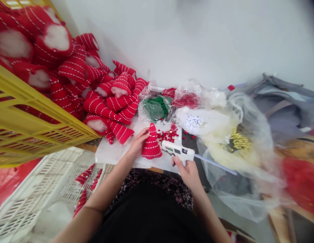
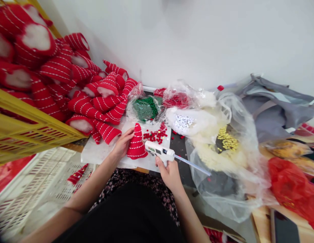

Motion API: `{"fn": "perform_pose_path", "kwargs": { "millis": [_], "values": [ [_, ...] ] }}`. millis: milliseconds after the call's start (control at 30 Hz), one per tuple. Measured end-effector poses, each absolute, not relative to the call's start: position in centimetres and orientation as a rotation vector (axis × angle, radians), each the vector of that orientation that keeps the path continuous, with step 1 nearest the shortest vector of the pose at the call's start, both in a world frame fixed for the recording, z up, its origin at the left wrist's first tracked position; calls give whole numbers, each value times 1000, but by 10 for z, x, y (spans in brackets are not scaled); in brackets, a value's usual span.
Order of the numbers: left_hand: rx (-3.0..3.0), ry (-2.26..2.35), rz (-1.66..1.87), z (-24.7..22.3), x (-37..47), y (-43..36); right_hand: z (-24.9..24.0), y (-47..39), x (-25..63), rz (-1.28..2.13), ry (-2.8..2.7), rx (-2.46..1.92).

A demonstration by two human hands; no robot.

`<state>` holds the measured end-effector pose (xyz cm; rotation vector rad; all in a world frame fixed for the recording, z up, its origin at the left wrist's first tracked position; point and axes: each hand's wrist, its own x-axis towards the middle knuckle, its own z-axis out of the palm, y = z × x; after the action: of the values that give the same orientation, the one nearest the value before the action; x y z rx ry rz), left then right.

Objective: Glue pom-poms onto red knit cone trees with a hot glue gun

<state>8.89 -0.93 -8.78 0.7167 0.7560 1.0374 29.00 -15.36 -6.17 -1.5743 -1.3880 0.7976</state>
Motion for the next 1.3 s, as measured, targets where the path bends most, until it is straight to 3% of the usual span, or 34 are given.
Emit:
{"fn": "perform_pose_path", "kwargs": {
  "millis": [233, 1300],
  "values": [
    [675, 753, 1060, -91, 89, -8, -56, -153, 292, 485, -1453, -1566],
    [670, 730, 1044, -97, 89, -9, -54, -144, 283, 455, -1473, -1523]
  ]
}}
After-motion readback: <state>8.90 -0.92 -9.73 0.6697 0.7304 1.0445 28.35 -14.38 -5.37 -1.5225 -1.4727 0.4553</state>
